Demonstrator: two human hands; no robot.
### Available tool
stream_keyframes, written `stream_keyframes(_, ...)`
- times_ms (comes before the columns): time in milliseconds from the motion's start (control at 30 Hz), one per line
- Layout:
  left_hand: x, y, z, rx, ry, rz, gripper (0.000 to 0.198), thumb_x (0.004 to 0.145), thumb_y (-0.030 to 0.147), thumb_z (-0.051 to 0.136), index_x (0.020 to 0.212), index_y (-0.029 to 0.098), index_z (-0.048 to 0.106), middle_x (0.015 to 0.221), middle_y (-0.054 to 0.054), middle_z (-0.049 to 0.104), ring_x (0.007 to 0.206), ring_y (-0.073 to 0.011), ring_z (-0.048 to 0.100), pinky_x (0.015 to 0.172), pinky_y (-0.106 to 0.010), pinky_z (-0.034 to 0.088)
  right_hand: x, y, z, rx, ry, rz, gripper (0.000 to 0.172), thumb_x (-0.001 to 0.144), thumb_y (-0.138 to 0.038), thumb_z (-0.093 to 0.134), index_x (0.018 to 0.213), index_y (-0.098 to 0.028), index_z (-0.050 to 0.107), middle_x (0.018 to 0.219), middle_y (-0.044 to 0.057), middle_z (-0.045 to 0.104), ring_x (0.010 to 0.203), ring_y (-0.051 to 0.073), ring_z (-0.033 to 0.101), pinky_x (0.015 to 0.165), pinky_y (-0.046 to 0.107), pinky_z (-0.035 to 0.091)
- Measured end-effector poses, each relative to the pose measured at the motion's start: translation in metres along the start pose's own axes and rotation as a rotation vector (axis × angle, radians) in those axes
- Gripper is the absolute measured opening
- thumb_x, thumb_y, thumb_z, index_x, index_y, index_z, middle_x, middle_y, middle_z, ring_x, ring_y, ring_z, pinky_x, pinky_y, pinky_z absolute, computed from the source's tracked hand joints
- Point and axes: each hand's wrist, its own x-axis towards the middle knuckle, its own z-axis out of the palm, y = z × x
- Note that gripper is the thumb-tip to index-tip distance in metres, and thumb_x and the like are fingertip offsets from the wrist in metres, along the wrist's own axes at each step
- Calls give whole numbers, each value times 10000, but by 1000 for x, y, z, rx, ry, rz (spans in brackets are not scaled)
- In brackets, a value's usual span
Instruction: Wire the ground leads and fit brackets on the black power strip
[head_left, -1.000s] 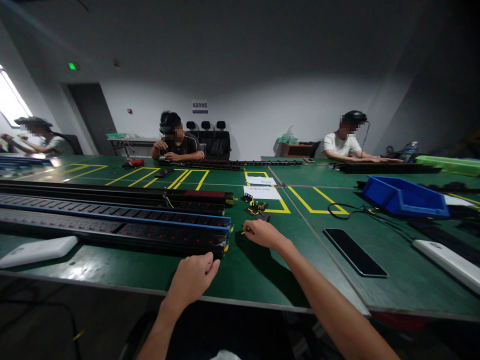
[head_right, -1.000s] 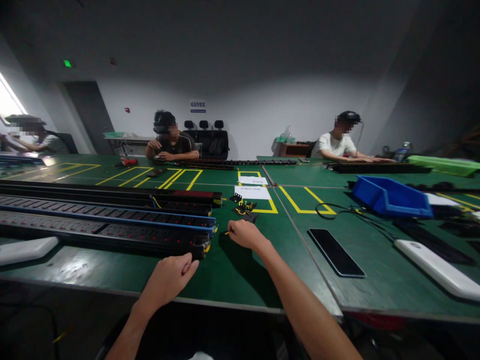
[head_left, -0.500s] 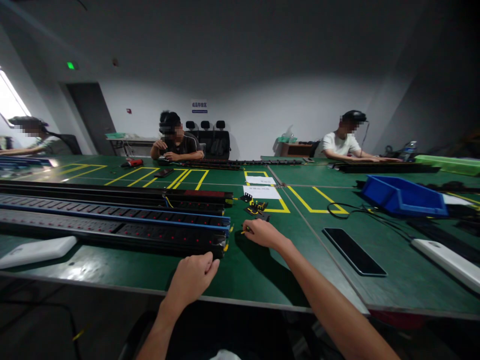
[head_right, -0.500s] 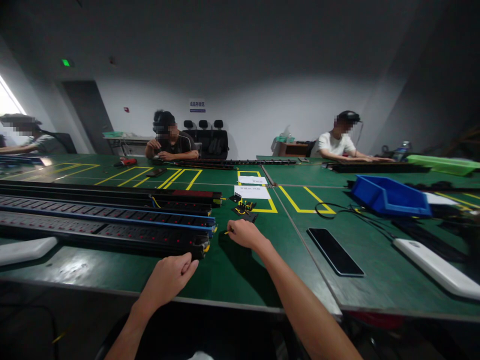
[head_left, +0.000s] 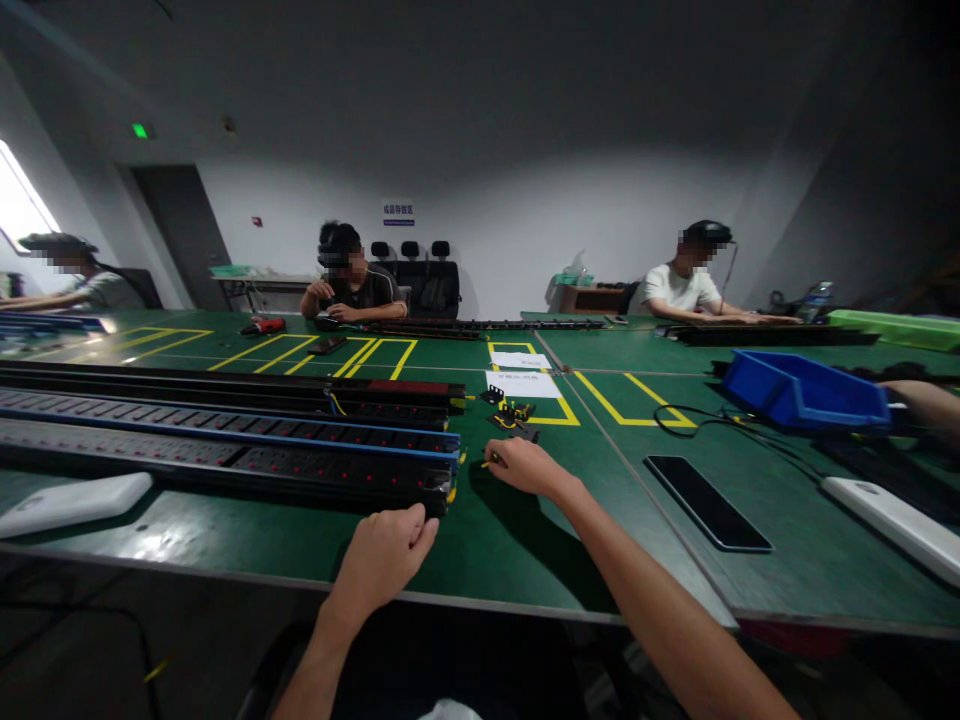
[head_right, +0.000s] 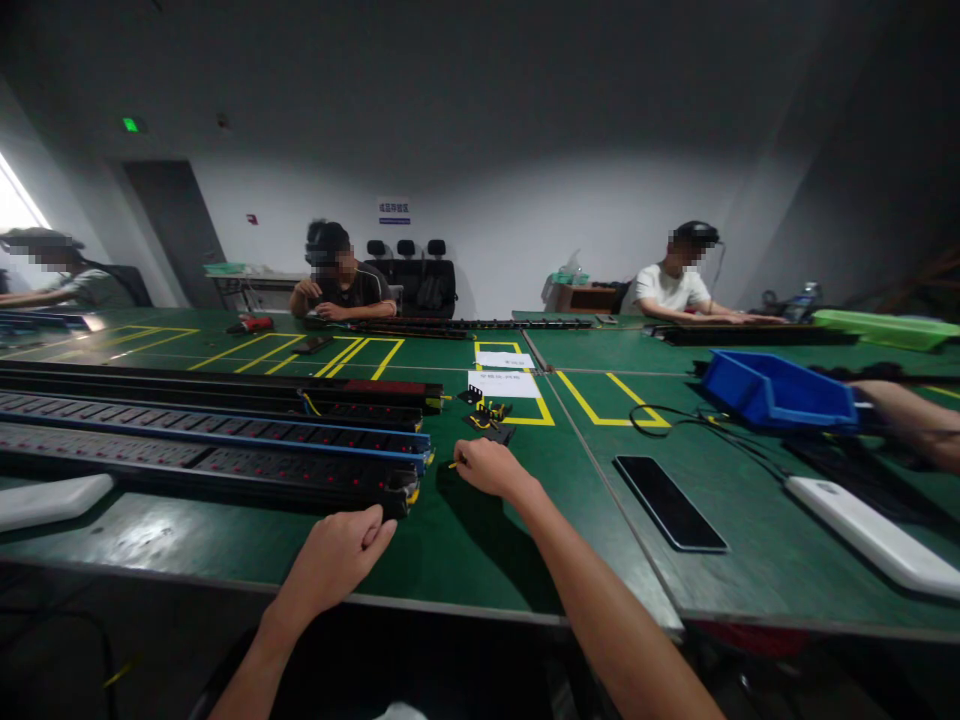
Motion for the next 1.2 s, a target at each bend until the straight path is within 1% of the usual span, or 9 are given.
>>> stream_keyframes(533,-1,-2,2,-18,23,16,332,1010,342,432,703,218,422,622,16,550,583,-159,546,594,-312,192,-1,1,1,9,17,-13,169,938,-247,566,1053,-212,685,945,61,744,851,213,681,679,267,385)
stream_keyframes(900,0,-4,4,-25,25,19,335,1013,355,431,707,218,432,630,15,562,593,-161,553,596,-309,187,0,1,2,-1,8,-4,163,942,-254,560,1041,-216,685,960,62,745,870,215,685,687,265,390)
stream_keyframes(1200,-1,-2,3,-20,27,19,343,1013,359,431,700,218,428,618,17,550,590,-162,555,594,-313,198,0,1,1,6,17,-7,164,937,-251,560,1034,-214,687,934,59,743,848,216,684,658,269,372)
